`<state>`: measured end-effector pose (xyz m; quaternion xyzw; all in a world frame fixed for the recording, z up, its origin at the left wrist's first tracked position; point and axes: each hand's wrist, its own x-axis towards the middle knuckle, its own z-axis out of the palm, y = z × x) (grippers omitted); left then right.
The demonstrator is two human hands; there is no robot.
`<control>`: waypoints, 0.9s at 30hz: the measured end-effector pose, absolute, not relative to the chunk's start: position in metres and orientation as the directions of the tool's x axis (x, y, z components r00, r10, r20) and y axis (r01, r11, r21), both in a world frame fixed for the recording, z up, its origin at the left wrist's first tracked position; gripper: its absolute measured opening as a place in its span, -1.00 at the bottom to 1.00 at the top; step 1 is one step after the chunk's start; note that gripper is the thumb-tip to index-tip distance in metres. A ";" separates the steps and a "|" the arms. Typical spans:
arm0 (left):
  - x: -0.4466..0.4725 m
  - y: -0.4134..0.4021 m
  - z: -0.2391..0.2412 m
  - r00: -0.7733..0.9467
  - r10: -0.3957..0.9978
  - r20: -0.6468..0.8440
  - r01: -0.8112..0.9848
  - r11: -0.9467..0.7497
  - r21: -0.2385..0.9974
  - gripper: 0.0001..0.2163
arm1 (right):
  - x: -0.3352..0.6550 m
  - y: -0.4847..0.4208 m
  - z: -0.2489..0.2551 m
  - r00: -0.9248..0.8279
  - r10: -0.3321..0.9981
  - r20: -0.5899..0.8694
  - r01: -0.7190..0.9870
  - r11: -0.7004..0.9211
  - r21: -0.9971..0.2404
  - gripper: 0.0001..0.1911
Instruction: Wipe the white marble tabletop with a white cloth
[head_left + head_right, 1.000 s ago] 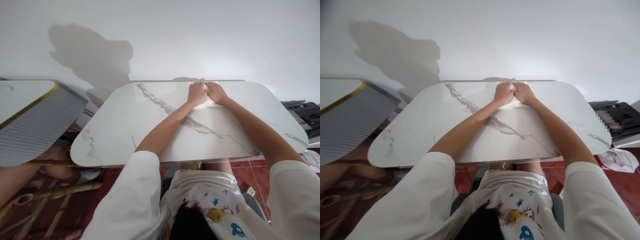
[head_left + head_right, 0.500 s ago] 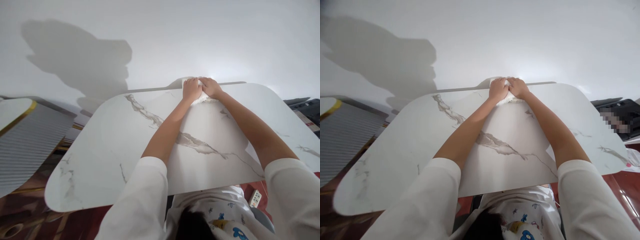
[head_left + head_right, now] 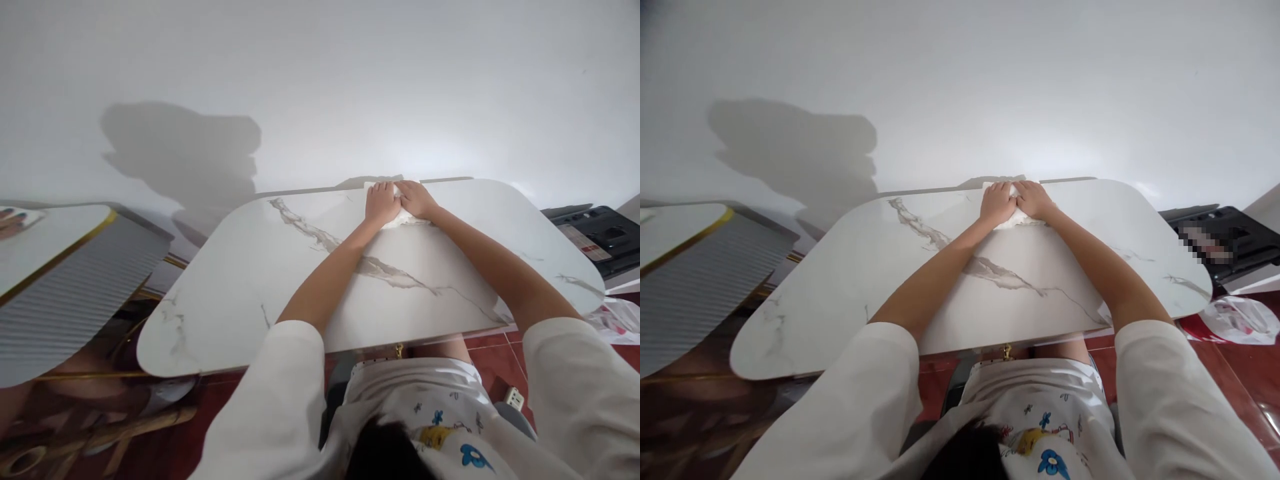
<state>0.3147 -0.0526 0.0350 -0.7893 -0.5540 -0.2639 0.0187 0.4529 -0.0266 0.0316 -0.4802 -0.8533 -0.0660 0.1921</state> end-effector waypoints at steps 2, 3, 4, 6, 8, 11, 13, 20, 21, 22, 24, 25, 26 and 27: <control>0.314 -0.070 0.034 0.249 0.867 0.431 0.883 -0.386 0.266 -0.58 | 0.452 -0.045 0.030 -0.454 0.804 0.384 0.852 0.518 -0.077 -0.42; 0.314 -0.080 0.033 0.250 0.869 0.428 0.883 -0.386 0.267 -0.58 | 0.452 -0.056 0.029 -0.451 0.807 0.382 0.854 0.515 -0.078 -0.42; 0.313 -0.090 0.033 0.252 0.870 0.424 0.883 -0.386 0.267 -0.59 | 0.452 -0.067 0.029 -0.452 0.806 0.381 0.853 0.516 -0.078 -0.43; 0.312 -0.113 0.032 0.262 0.871 0.416 0.883 -0.391 0.261 -0.59 | 0.451 -0.091 0.028 -0.460 0.801 0.382 0.848 0.524 -0.077 -0.44; 0.309 -0.137 0.031 0.273 0.871 0.409 0.886 -0.393 0.245 -0.59 | 0.448 -0.117 0.027 -0.468 0.795 0.386 0.843 0.533 -0.075 -0.45; 0.304 -0.174 0.030 0.293 0.869 0.399 0.892 -0.398 0.212 -0.57 | 0.443 -0.156 0.025 -0.469 0.789 0.396 0.842 0.536 -0.070 -0.46; 0.300 -0.198 0.029 0.298 0.871 0.391 0.897 -0.396 0.198 -0.57 | 0.440 -0.181 0.025 -0.473 0.785 0.401 0.839 0.540 -0.067 -0.46; 0.302 -0.262 0.025 0.286 0.880 0.379 0.903 -0.380 0.201 -0.55 | 0.441 -0.249 0.025 -0.489 0.774 0.403 0.831 0.554 -0.055 -0.47; 0.305 -0.268 0.025 0.285 0.881 0.378 0.902 -0.380 0.204 -0.55 | 0.444 -0.255 0.025 -0.490 0.772 0.405 0.830 0.555 -0.054 -0.47; 0.310 -0.273 0.026 0.284 0.881 0.379 0.902 -0.380 0.207 -0.56 | 0.449 -0.259 0.025 -0.495 0.769 0.405 0.827 0.560 -0.054 -0.47; 0.321 -0.280 0.027 0.279 0.880 0.385 0.899 -0.380 0.216 -0.56 | 0.463 -0.263 0.025 -0.515 0.759 0.398 0.811 0.582 -0.059 -0.46; 0.328 -0.283 0.028 0.278 0.878 0.390 0.897 -0.383 0.221 -0.57 | 0.471 -0.263 0.025 -0.526 0.753 0.395 0.803 0.593 -0.062 -0.46; 0.336 -0.284 0.030 0.283 0.873 0.397 0.892 -0.392 0.226 -0.58 | 0.481 -0.263 0.025 -0.535 0.749 0.391 0.795 0.603 -0.066 -0.46; 0.344 -0.285 0.031 0.290 0.867 0.404 0.885 -0.404 0.231 -0.59 | 0.491 -0.264 0.026 -0.540 0.747 0.388 0.791 0.608 -0.070 -0.46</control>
